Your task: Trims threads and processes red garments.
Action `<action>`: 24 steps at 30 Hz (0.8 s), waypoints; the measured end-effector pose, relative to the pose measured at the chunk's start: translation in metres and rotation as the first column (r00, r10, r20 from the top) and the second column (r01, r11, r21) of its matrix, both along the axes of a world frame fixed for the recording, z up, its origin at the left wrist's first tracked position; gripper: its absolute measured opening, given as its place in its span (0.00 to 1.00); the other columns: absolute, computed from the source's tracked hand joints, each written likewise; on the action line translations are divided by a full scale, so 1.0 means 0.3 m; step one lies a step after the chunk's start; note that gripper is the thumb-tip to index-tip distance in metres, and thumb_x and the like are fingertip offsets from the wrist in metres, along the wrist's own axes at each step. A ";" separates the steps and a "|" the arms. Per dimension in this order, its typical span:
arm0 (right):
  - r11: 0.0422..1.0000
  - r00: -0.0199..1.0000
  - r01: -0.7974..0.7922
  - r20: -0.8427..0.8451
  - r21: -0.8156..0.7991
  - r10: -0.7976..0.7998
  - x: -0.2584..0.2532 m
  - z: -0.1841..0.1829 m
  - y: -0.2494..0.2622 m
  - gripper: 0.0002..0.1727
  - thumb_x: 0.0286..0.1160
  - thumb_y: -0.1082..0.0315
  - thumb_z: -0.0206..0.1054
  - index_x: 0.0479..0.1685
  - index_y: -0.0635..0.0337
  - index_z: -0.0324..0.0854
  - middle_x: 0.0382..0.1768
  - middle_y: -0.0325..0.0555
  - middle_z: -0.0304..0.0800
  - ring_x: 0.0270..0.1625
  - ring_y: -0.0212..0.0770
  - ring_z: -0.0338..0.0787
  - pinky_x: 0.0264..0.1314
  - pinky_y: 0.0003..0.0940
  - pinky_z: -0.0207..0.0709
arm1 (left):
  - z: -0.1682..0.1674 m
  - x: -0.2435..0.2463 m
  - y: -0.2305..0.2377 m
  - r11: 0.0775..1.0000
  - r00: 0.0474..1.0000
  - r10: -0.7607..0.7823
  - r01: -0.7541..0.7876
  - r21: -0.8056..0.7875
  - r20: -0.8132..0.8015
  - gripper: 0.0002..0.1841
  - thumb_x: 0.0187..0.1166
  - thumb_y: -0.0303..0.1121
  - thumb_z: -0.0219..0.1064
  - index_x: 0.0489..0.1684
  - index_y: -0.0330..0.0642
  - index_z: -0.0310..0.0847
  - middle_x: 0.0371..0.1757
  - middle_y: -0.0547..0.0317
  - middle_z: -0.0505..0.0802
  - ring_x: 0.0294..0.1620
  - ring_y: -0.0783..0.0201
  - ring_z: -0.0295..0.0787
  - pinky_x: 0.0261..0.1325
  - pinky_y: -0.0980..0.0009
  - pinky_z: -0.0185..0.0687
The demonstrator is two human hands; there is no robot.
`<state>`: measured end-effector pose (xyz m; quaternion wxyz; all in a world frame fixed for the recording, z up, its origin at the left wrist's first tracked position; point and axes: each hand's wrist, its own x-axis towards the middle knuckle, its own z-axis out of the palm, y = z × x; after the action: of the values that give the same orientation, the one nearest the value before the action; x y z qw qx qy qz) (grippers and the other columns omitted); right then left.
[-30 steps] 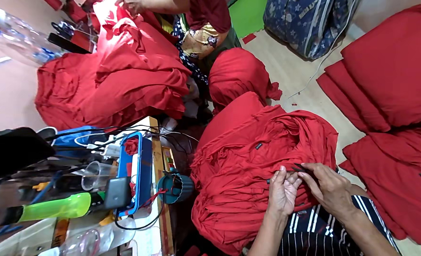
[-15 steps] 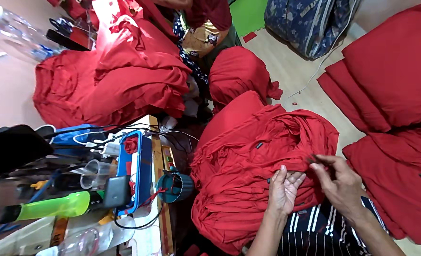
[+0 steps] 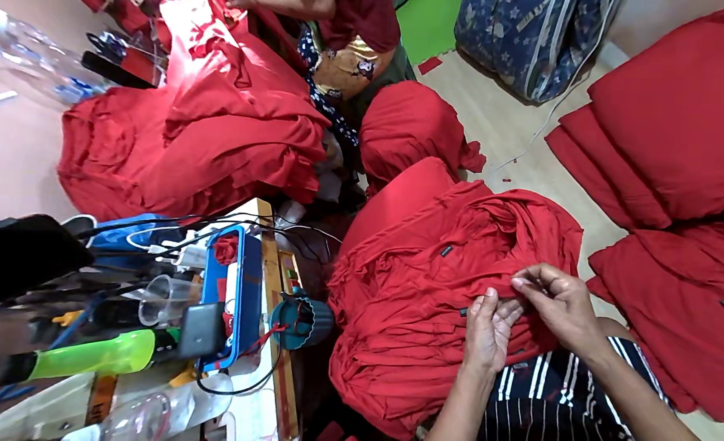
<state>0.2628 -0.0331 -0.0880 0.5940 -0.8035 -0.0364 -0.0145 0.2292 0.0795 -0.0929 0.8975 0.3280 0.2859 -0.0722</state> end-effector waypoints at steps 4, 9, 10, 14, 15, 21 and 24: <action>0.976 0.985 0.161 -0.082 0.148 -0.150 0.017 -0.002 -0.037 0.08 0.82 0.69 0.59 0.39 0.62 0.82 0.27 0.27 0.80 0.29 0.14 0.77 0.36 0.14 0.73 | 0.004 0.006 -0.002 1.000 1.000 0.015 -0.015 -0.019 -0.017 0.11 0.94 0.29 0.44 0.51 0.36 0.72 0.39 0.51 0.94 0.43 0.59 0.96 0.58 0.65 0.90; 0.980 0.988 0.132 0.099 -0.151 -0.117 0.040 0.003 -0.039 0.17 0.81 0.59 0.64 0.37 0.66 0.85 0.26 0.41 0.83 0.29 0.30 0.79 0.36 0.33 0.73 | -0.001 0.000 -0.003 1.000 1.000 0.016 -0.016 -0.011 0.005 0.11 0.94 0.29 0.44 0.50 0.35 0.73 0.39 0.51 0.95 0.43 0.59 0.96 0.59 0.65 0.90; 0.964 0.989 0.078 0.139 -0.253 -0.044 0.049 0.005 -0.031 0.20 0.77 0.55 0.68 0.40 0.68 0.87 0.28 0.50 0.87 0.30 0.43 0.84 0.36 0.47 0.76 | -0.005 -0.002 -0.004 1.000 1.000 0.013 -0.013 0.003 0.012 0.12 0.93 0.29 0.44 0.49 0.36 0.73 0.37 0.53 0.94 0.42 0.61 0.96 0.58 0.66 0.90; 0.822 0.989 -0.117 0.008 -0.557 0.146 0.084 0.056 0.010 0.17 0.76 0.62 0.73 0.47 0.71 0.87 0.42 0.67 0.91 0.44 0.71 0.91 0.41 0.71 0.76 | -0.014 -0.006 -0.011 0.997 1.000 0.008 -0.008 0.080 -0.004 0.11 0.93 0.29 0.44 0.45 0.38 0.72 0.34 0.57 0.93 0.38 0.66 0.94 0.54 0.70 0.89; 0.813 0.991 -0.120 -0.021 -0.570 0.132 0.091 0.069 0.015 0.11 0.76 0.70 0.72 0.45 0.72 0.87 0.42 0.68 0.90 0.45 0.72 0.90 0.43 0.71 0.76 | -0.016 -0.007 -0.012 0.996 1.000 0.018 -0.018 0.083 -0.006 0.11 0.93 0.29 0.44 0.47 0.36 0.72 0.36 0.55 0.93 0.40 0.64 0.95 0.56 0.68 0.89; 0.918 0.995 -0.037 0.071 -0.395 0.071 0.074 0.015 -0.041 0.08 0.76 0.72 0.69 0.43 0.71 0.86 0.35 0.62 0.89 0.39 0.62 0.90 0.43 0.66 0.77 | -0.021 -0.006 -0.012 0.998 1.000 0.014 -0.015 0.068 0.020 0.13 0.94 0.31 0.42 0.51 0.33 0.70 0.43 0.47 0.95 0.48 0.57 0.96 0.60 0.64 0.89; 0.930 0.994 -0.077 0.047 -0.359 0.100 0.055 -0.004 -0.060 0.12 0.77 0.67 0.69 0.49 0.69 0.87 0.40 0.61 0.91 0.43 0.61 0.91 0.47 0.66 0.78 | -0.029 -0.007 -0.022 0.993 0.999 0.017 -0.023 0.113 0.051 0.06 0.90 0.26 0.49 0.47 0.35 0.71 0.41 0.49 0.96 0.44 0.59 0.97 0.56 0.65 0.90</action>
<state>0.2792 -0.0510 -0.0892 0.4372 -0.8944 -0.0937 -0.0066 0.2271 0.0729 -0.1017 0.8849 0.3776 0.2701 -0.0386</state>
